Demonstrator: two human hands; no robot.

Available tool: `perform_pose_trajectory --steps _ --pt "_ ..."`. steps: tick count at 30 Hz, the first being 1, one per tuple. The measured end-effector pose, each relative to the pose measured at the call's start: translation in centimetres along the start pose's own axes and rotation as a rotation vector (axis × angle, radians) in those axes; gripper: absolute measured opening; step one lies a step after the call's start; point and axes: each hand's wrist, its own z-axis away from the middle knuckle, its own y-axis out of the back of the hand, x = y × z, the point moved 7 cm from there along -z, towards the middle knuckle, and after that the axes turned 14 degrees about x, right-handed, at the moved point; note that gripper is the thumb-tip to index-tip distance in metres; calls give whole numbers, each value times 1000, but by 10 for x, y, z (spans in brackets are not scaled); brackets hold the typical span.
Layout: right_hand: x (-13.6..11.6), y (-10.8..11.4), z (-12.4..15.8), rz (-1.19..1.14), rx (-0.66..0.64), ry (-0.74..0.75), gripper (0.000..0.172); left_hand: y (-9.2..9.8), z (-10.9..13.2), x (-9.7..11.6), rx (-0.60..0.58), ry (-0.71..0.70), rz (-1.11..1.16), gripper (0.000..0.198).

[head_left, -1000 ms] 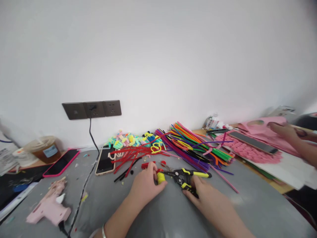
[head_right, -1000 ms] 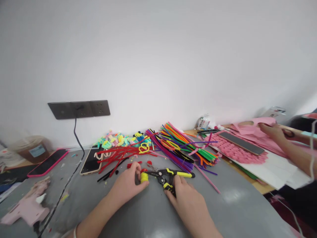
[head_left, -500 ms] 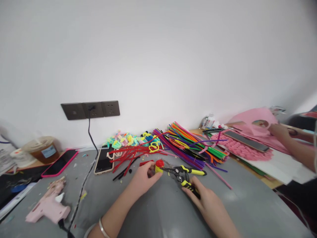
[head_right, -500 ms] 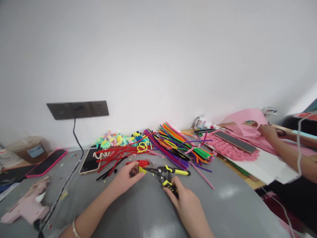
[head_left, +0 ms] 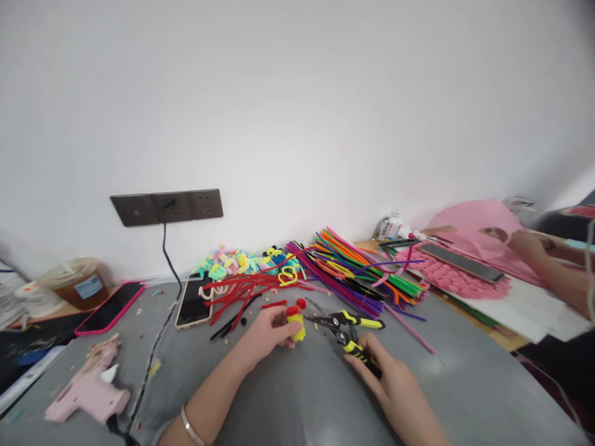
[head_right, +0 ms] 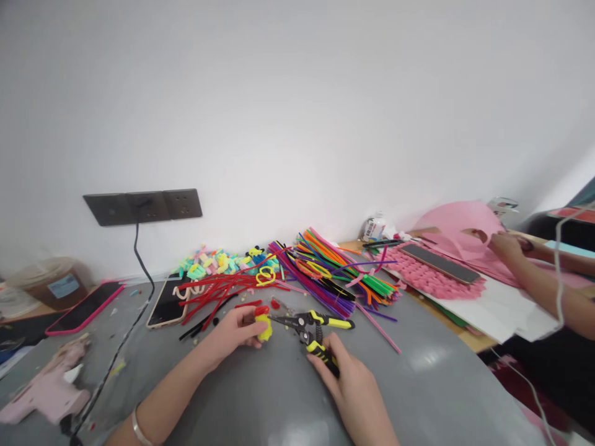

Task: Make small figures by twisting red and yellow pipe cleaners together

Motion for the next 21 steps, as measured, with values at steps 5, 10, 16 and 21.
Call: perform_pose_trajectory --steps 5,10,16,21 --pt "-4 6 -3 -54 66 -16 33 6 -1 7 37 -44 38 55" --pt "3 9 -14 7 88 -45 34 10 -3 13 42 -139 12 46" --pt "7 -2 -31 122 114 15 24 18 -9 16 67 -226 -56 39" --pt "4 -17 -41 270 122 5 14 23 -6 22 48 -253 -117 33"
